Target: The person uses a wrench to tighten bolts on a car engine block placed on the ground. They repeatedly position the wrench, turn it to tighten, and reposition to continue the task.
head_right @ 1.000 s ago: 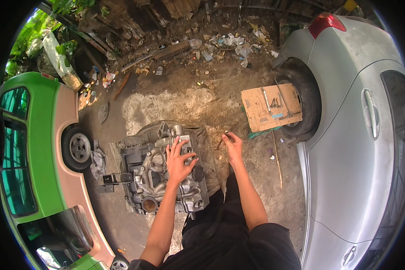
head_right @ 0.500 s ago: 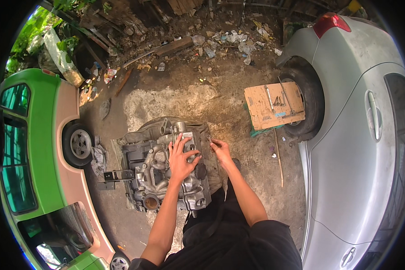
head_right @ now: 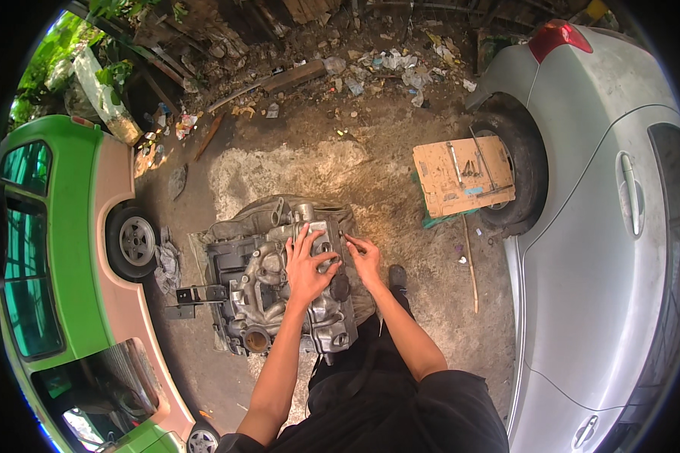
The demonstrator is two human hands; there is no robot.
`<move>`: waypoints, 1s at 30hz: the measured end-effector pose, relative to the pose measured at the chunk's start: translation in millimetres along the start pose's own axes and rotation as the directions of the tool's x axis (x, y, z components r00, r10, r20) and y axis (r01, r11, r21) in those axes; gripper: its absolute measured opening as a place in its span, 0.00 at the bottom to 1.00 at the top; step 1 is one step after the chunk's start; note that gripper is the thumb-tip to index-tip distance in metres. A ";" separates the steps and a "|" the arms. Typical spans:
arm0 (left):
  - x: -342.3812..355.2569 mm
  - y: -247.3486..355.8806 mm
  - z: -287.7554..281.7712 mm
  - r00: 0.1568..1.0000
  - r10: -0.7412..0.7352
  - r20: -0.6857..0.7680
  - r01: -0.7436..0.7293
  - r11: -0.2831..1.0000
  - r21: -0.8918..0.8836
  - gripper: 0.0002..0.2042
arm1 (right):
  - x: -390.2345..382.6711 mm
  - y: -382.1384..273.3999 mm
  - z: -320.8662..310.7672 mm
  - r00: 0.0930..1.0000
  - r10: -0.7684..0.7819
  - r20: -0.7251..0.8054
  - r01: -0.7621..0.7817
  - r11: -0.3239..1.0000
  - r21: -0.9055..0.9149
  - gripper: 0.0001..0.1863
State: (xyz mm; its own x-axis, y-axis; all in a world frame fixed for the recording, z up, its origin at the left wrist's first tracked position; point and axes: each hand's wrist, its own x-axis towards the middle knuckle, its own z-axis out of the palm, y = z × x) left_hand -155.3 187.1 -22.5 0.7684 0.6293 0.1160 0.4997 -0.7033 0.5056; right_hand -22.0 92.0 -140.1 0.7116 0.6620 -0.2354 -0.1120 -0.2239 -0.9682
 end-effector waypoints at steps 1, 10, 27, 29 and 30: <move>0.0 0.0 -0.1 1.000 0.002 -0.002 -0.002 1.000 -0.003 0.08 | 0.4 -1.5 -0.4 0.999 0.037 0.008 -0.037 0.999 0.026 0.15; 1.1 2.3 -2.8 1.000 0.007 -0.012 -0.008 1.000 -0.007 0.08 | 3.3 -15.3 -3.4 0.971 0.231 0.062 -0.232 0.973 0.012 0.14; 0.9 4.3 -3.4 1.000 -0.006 -0.004 0.006 1.000 -0.023 0.07 | 61.1 -3.8 -22.1 0.855 0.241 0.460 -0.216 0.970 -0.106 0.09; 1.1 4.1 -3.5 1.000 -0.003 -0.005 0.003 1.000 -0.020 0.07 | 93.5 -17.8 -31.9 0.758 0.106 0.644 0.116 0.949 -0.293 0.09; 0.8 4.1 -3.3 1.000 -0.003 -0.006 0.003 1.000 -0.020 0.07 | 107.9 -28.3 -34.5 0.696 0.134 0.705 0.253 0.874 -0.416 0.10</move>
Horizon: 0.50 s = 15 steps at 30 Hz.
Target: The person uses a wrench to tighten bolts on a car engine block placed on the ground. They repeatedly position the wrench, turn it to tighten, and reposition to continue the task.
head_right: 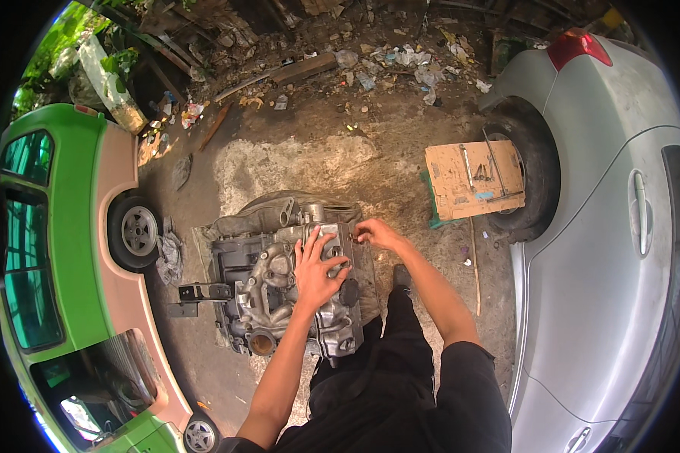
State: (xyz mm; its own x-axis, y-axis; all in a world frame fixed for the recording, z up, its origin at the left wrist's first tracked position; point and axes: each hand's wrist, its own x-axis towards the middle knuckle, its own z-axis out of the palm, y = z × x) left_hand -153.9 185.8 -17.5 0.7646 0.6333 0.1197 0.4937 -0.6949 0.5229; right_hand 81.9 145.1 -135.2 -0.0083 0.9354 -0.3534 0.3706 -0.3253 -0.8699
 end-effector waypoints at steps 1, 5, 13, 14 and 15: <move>0.1 -0.2 0.3 1.000 0.001 -0.001 -0.001 1.000 0.002 0.07 | 9.3 -7.9 -14.6 0.996 -0.087 0.022 0.089 0.982 -0.164 0.10; -0.4 -1.1 1.0 1.000 0.001 -0.003 -0.001 1.000 0.010 0.07 | 24.7 -48.5 -40.3 0.900 -0.389 0.196 0.401 0.565 -0.721 0.12; -1.9 -1.7 1.4 1.000 -0.005 0.004 0.005 1.000 0.009 0.07 | -9.8 -49.3 -65.8 0.807 -0.549 -0.218 0.219 0.621 -0.752 0.09; -2.1 -2.1 1.8 1.000 -0.006 0.005 0.006 1.000 0.012 0.07 | -14.3 -42.2 -65.3 0.801 -0.505 -0.320 0.183 0.717 -0.673 0.09; -1.7 -2.1 2.0 1.000 -0.001 0.005 0.001 1.000 0.015 0.07 | -19.5 -34.6 -63.9 0.794 -0.439 -0.421 0.137 0.803 -0.580 0.09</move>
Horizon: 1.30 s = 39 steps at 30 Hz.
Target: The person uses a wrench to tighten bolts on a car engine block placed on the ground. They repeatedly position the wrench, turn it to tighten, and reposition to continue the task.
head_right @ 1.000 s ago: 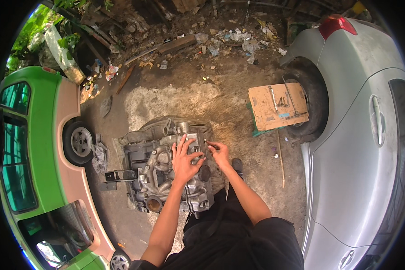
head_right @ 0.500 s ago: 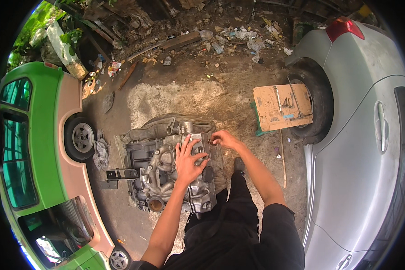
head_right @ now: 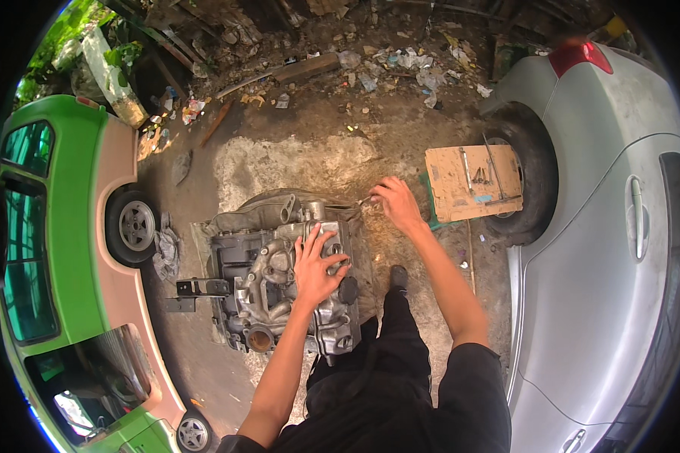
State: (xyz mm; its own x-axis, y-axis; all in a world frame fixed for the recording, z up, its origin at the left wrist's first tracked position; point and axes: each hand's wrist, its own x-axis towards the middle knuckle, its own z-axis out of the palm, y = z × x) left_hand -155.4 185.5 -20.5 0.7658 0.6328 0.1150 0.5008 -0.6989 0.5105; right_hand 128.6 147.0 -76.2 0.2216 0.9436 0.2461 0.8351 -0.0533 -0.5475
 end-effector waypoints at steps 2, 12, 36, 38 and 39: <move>0.5 0.4 -0.3 1.000 -0.002 -0.005 0.002 1.000 -0.015 0.07 | -17.8 2.4 11.7 0.966 0.243 -0.092 -0.201 0.924 0.326 0.07; 1.1 0.5 -0.7 1.000 0.000 -0.010 0.000 1.000 -0.011 0.07 | -104.6 -81.2 96.4 0.582 0.628 0.517 -0.524 -0.197 0.829 0.13; 0.1 -1.1 1.6 1.000 0.003 -0.019 -0.003 1.000 -0.008 0.06 | -91.9 -4.9 7.7 0.344 0.933 0.104 -0.194 -0.038 0.980 0.10; 2.1 -1.0 1.5 1.000 0.010 -0.028 -0.010 1.000 -0.003 0.07 | -117.2 -14.9 23.8 0.340 0.907 0.248 -0.111 -0.223 0.968 0.10; 1.8 -1.0 1.2 0.999 0.012 -0.030 -0.012 1.000 -0.001 0.07 | -128.4 -23.1 35.5 0.393 0.852 0.345 -0.123 -0.323 0.938 0.09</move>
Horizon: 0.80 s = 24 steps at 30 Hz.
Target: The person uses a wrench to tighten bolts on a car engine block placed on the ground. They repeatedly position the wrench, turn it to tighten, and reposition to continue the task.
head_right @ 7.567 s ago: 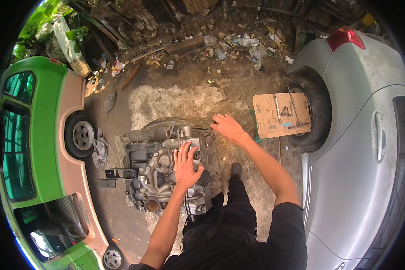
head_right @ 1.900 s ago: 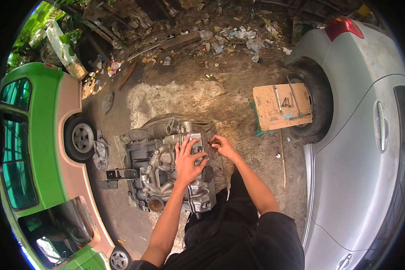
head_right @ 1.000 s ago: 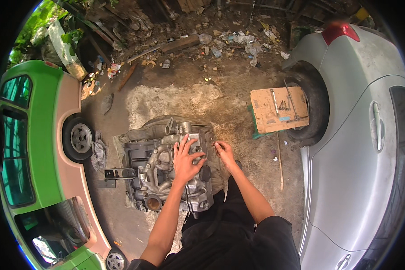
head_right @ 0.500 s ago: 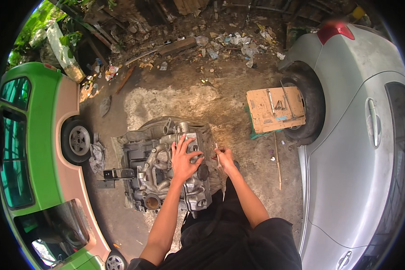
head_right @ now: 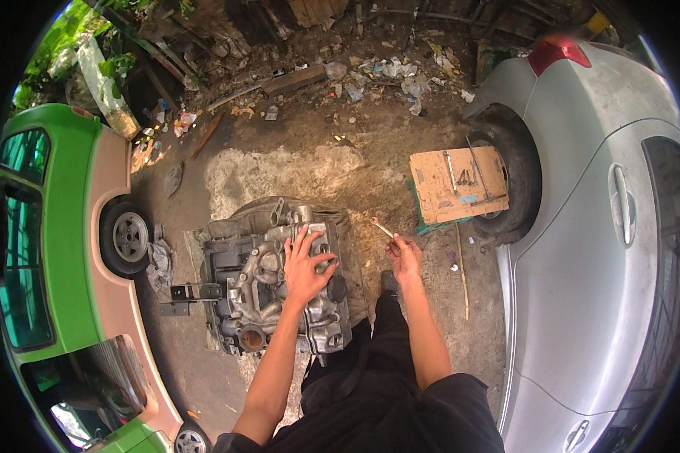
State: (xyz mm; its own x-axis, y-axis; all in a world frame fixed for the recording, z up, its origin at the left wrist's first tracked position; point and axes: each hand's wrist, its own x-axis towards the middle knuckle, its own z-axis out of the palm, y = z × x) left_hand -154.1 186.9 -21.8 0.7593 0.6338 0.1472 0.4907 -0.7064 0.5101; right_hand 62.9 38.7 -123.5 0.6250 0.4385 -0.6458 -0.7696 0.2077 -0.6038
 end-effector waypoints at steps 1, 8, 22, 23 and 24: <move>-0.9 0.4 -0.1 1.000 -0.002 0.002 0.002 1.000 0.004 0.07 | -7.5 14.5 -5.8 0.994 0.107 -0.006 -0.106 0.994 0.010 0.08; -0.9 0.9 0.0 1.000 -0.009 -0.004 0.009 1.000 -0.014 0.07 | -30.1 61.3 0.9 0.928 0.284 0.241 -0.261 0.957 -0.124 0.17; -0.9 0.9 -0.8 1.000 -0.010 0.013 0.011 1.000 -0.004 0.08 | -16.0 83.6 33.3 0.981 0.008 0.193 0.098 0.841 -0.532 0.18; -0.9 0.9 -0.8 1.000 -0.015 0.015 0.015 1.000 -0.006 0.08 | -18.0 86.3 31.8 0.980 -0.004 0.198 0.112 0.834 -0.540 0.18; -0.9 0.8 -0.7 1.000 -0.016 0.014 0.016 1.000 -0.007 0.08 | -20.6 88.9 30.4 0.986 -0.005 0.166 0.100 0.817 -0.568 0.18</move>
State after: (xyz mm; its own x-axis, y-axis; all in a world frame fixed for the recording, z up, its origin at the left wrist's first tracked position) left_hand -154.7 186.0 -21.0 0.7573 0.6405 0.1276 0.4999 -0.6942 0.5179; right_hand -22.3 74.7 -149.7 0.5984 0.5767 -0.5562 -0.4922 -0.2831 -0.8232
